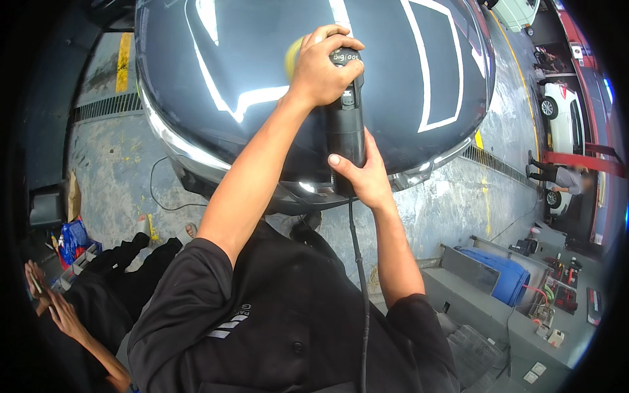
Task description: The person uses a rotary polisher with a yellow pad to buff the hood of a dark grey car. They move the tool in circular motions across the surface, covering different sections of the hood.
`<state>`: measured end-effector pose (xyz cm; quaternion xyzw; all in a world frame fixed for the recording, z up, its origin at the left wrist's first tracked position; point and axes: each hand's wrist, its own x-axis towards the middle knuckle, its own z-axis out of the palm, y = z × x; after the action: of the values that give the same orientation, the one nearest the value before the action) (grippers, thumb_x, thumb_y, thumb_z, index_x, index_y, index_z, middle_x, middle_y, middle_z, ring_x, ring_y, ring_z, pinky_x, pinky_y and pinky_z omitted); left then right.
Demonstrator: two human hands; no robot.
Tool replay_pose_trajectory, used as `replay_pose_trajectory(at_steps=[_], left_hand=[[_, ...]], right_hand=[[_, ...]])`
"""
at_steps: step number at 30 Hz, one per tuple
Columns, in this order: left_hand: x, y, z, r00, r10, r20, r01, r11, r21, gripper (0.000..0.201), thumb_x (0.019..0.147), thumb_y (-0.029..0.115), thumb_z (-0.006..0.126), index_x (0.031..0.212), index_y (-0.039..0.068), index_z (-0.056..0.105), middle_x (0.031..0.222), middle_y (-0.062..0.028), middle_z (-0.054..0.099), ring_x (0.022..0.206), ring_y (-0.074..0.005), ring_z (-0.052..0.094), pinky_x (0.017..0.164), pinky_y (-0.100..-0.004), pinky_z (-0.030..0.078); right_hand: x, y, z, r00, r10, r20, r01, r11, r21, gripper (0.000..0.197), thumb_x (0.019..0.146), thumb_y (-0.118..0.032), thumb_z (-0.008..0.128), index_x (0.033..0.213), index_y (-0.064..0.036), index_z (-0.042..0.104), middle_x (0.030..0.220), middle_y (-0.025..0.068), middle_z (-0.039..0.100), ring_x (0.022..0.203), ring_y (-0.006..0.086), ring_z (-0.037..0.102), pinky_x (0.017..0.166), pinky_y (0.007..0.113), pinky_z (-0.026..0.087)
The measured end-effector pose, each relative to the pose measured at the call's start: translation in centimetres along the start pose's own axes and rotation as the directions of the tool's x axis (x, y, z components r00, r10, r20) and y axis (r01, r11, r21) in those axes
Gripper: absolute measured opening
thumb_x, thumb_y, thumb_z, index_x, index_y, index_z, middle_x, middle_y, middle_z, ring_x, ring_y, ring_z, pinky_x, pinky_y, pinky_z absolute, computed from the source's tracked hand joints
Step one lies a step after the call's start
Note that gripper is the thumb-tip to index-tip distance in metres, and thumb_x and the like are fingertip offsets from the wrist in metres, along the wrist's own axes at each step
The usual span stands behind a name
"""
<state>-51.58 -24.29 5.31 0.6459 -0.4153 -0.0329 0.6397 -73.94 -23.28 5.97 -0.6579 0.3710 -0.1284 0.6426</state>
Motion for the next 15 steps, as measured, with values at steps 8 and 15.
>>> replay_pose_trajectory(at_steps=[8, 15], left_hand=[[-3.5, 1.5, 1.2, 0.997, 0.072, -0.001, -0.072, 0.997, -0.009, 0.032, 0.075, 0.027, 0.076, 0.105, 0.015, 0.081, 0.135, -0.0117, 0.065, 0.128, -0.0359, 0.056, 0.113, -0.0476, 0.043], [-6.4, 2.9, 2.0, 0.995, 0.099, 0.021, -0.099, 0.995, -0.027, 0.03, 0.075, 0.025, 0.076, 0.103, 0.014, 0.08, 0.133, -0.013, 0.065, 0.128, -0.0372, 0.055, 0.112, -0.049, 0.044]], right_hand=[[-3.3, 1.2, -1.3, 0.997, 0.073, -0.038, -0.076, 0.992, -0.102, 0.089, 0.083, -0.033, 0.09, 0.15, 0.0025, 0.045, 0.124, 0.0103, 0.064, 0.114, 0.0189, 0.062, 0.102, 0.036, 0.051], [-5.9, 2.8, -1.9, 0.993, 0.079, -0.086, -0.092, 0.983, -0.161, 0.079, 0.078, -0.028, 0.089, 0.142, 0.0001, 0.051, 0.115, 0.0081, 0.065, 0.106, 0.019, 0.062, 0.097, 0.036, 0.051]])
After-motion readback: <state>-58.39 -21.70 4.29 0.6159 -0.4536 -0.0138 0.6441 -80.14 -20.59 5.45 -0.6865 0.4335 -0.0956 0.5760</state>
